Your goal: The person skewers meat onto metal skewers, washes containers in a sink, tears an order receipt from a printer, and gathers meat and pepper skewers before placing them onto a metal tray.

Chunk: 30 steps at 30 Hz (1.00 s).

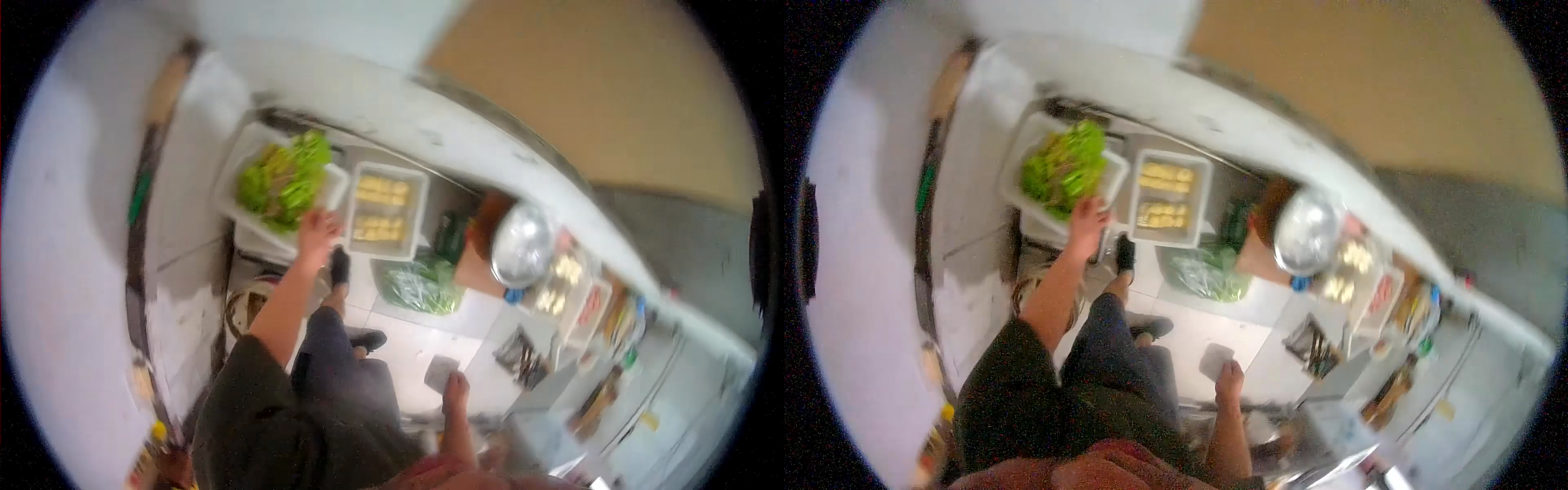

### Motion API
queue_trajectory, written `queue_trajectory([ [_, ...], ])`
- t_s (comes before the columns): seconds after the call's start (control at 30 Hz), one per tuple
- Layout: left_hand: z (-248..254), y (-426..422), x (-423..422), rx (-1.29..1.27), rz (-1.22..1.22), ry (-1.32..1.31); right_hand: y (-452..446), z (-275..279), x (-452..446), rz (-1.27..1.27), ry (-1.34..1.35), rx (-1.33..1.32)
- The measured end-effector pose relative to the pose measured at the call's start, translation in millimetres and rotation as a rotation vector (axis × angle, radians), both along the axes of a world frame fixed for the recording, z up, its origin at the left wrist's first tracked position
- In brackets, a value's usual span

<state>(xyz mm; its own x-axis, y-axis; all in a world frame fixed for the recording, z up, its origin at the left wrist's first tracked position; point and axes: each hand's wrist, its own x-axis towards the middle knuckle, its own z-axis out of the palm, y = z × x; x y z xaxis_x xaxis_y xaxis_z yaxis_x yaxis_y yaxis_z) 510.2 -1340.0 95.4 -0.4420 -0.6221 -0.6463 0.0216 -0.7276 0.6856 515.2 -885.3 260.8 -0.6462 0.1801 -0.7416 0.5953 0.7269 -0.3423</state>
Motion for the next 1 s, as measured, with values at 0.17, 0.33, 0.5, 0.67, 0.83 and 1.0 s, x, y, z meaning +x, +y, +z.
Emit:
queue_trajectory([
  [0.17, 80.8, 70.7, 24.0, -0.205, -0.480, -0.211, 60.1, 24.6, 36.4, -0.053, 0.099, 0.061],
  [0.33, 136.8, 175.1, 32.6, -0.224, -0.846, -0.134, 172.0, 20.7, 116.1, -0.338, 0.186, -0.002],
  [0.5, 189.8, 340.3, 31.7, -0.436, -1.200, -0.128, 313.0, -1.7, 215.6, -0.626, 0.302, -0.017],
  [0.67, 213.2, 531.6, 2.6, -0.446, -1.437, 0.016, 441.2, 49.4, 271.6, -1.148, 0.457, -0.091],
  [0.83, 236.7, 722.6, -35.0, -0.597, -1.737, 0.250, 557.0, 48.8, 285.4, -1.412, 0.632, -0.235],
  [1.0, 222.5, 896.9, -66.1, -0.782, -1.904, 0.426, 651.7, 41.2, 259.7, -1.449, 0.605, -0.209],
])
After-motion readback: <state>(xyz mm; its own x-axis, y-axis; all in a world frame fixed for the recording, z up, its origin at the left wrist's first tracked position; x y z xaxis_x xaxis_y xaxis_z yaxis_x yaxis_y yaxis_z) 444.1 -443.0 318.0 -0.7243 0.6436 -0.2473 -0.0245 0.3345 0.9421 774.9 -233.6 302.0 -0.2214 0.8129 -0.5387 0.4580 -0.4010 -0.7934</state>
